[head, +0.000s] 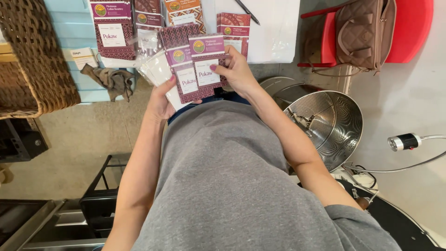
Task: Sorting and packaging small bags of coffee into sleeves and envelopes
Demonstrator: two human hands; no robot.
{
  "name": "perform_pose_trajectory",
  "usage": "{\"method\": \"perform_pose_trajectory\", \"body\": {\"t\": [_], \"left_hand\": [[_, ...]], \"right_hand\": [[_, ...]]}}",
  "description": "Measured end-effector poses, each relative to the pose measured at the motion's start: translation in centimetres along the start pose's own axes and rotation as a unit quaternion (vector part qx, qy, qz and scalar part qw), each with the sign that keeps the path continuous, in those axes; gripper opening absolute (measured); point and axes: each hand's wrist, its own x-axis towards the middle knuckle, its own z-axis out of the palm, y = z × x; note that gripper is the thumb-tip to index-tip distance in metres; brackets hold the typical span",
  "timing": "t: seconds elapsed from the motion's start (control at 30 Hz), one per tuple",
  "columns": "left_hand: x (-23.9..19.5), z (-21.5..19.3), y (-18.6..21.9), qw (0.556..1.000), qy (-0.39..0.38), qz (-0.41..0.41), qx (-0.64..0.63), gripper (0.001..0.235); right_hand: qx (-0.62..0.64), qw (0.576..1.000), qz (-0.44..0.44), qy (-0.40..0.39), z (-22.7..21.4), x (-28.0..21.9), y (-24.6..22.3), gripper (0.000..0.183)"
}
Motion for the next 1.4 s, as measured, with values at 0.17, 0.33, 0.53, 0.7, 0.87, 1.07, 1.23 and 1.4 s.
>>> {"method": "perform_pose_trajectory", "body": {"t": [0.17,0.33,0.53,0.7,0.87,1.07,1.23,1.4], "left_hand": [[1.4,-0.2,1.2,0.991,-0.12,-0.051,-0.002,0.071],[1.8,0.5,1.6,0.993,-0.101,-0.035,0.04,0.066],[2.3,0.9,1.3,0.997,-0.062,0.028,0.047,0.059],[1.9,2.3,1.8,0.987,-0.09,0.055,0.123,0.058],[2.4,2.1,1.4,0.992,-0.055,0.039,0.105,0.059],[2.5,3.4,-0.4,0.992,0.019,0.083,0.092,0.05],[2.7,3.9,-0.6,0.984,0.109,0.12,0.075,0.043],[3.2,3.6,0.2,0.975,0.161,0.133,0.078,0.043]], "right_hand": [[0.017,0.999,-0.018,-0.029,-1.1,0.9,0.4,0.038],[0.01,1.0,-0.002,0.0,-0.8,0.8,-1.2,0.037],[0.0,1.0,-0.015,-0.016,-1.0,0.4,-2.4,0.04],[-0.01,0.999,-0.009,-0.031,-0.7,0.0,-3.7,0.037],[0.034,0.999,0.004,-0.024,-1.0,0.3,-2.3,0.034],[0.033,0.998,-0.022,0.044,1.1,-0.2,-1.7,0.03],[0.044,0.997,-0.025,0.064,0.8,0.5,-0.1,0.031],[0.056,0.996,-0.021,0.061,1.0,0.6,-1.3,0.028]]}}
